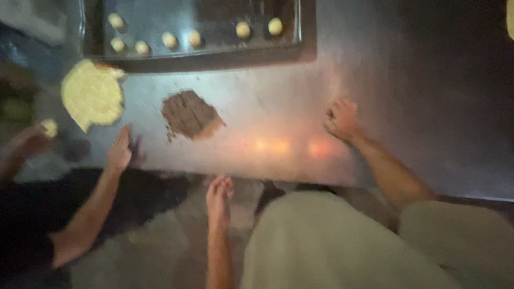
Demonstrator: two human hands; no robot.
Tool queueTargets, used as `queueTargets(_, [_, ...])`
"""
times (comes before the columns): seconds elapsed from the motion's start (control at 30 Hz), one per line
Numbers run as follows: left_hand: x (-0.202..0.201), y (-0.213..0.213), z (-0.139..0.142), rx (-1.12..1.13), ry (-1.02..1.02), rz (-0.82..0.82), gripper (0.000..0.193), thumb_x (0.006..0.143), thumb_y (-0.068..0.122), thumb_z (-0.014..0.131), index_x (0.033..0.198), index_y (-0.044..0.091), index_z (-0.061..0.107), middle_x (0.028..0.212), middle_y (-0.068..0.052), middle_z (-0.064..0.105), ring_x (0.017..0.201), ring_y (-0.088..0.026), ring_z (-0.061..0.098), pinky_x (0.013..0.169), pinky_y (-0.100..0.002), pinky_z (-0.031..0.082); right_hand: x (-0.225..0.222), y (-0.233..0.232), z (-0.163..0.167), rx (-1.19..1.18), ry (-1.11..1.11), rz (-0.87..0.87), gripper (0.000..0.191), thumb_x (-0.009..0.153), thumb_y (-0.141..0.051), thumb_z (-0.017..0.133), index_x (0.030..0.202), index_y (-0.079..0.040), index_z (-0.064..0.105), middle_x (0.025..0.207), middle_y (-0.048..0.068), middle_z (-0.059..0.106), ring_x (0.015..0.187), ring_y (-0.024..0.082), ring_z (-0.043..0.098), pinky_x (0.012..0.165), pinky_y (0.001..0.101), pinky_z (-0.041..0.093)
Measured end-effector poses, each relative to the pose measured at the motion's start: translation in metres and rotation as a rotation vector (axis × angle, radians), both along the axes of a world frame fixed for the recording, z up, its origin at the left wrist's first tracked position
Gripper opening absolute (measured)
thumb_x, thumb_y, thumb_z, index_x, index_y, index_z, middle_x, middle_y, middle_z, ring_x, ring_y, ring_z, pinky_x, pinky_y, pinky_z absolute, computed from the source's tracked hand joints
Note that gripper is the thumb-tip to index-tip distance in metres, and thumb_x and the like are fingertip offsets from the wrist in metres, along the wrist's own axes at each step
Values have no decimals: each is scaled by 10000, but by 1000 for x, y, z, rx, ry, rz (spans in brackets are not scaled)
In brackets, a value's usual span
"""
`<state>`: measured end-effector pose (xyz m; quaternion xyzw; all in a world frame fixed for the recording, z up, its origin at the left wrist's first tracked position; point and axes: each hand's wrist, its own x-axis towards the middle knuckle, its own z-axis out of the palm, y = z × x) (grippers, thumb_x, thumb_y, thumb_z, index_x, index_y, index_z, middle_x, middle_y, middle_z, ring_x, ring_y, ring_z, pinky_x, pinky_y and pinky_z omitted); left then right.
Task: The person pinches off pieces of dough, flattens them, encloses a portion of brown filling, and rolls the dough into balls by hand. The person places the finished filled dough balls onto a baking tray alongside other workers doing the same at a shared steel table.
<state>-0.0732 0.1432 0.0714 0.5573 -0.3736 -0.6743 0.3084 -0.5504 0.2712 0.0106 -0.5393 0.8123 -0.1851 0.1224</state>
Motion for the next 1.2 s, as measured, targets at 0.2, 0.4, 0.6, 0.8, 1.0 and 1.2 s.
queueTargets(0.2, [-15, -2, -5, -5, -7, -40, 284, 1013, 193, 610, 1234, 17, 642, 1132, -57, 714, 1023, -151, 676, 847, -303, 540, 14, -9, -15, -27, -12, 394, 277, 768, -337, 673, 926, -110, 679, 999, 123, 639, 1049, 306, 558, 984, 561, 392])
queueTargets(0.4, [-17, -23, -12, -22, -126, -121, 308, 1003, 185, 641, 1261, 19, 674, 1132, -57, 715, 999, -151, 664, 841, -288, 530, 17, -23, -14, 15, 4, 301, 308, 946, -270, 591, 1106, -12, 643, 1068, 203, 600, 1037, 359, 526, 959, 543, 398])
queueTargets(0.6, [-5, -44, -23, -86, -8, -129, 299, 1031, 203, 598, 1271, 39, 666, 1131, -50, 723, 1011, -132, 679, 852, -271, 541, 21, -35, -5, -161, 154, 61, 254, 937, -234, 642, 1074, -22, 625, 1161, 226, 590, 1110, 398, 517, 976, 550, 393])
queueTargets(0.8, [8, -60, -20, -16, -5, -118, 280, 1008, 174, 627, 1244, 27, 661, 1110, -71, 738, 976, -153, 686, 827, -285, 521, 20, -44, -4, 115, 131, 298, 287, 841, -270, 641, 1028, -55, 679, 1098, 173, 596, 1096, 370, 535, 997, 562, 407])
queueTargets(1.0, [3, -60, 7, 58, -114, -64, 308, 991, 166, 618, 1258, 17, 657, 1153, -69, 721, 1009, -145, 689, 867, -281, 552, 7, -66, 5, 119, 91, -3, 304, 924, -289, 667, 1039, -9, 687, 1216, 250, 591, 1180, 439, 501, 969, 594, 388])
queueTargets(1.2, [-15, -39, 2, 4, -54, -7, 307, 1014, 140, 575, 1276, -8, 635, 1146, -98, 712, 1040, -158, 689, 879, -267, 573, -51, -80, 38, -317, -9, -100, 478, 1183, -320, 479, 1505, 34, 498, 1601, 305, 363, 1494, 484, 306, 1238, 616, 236])
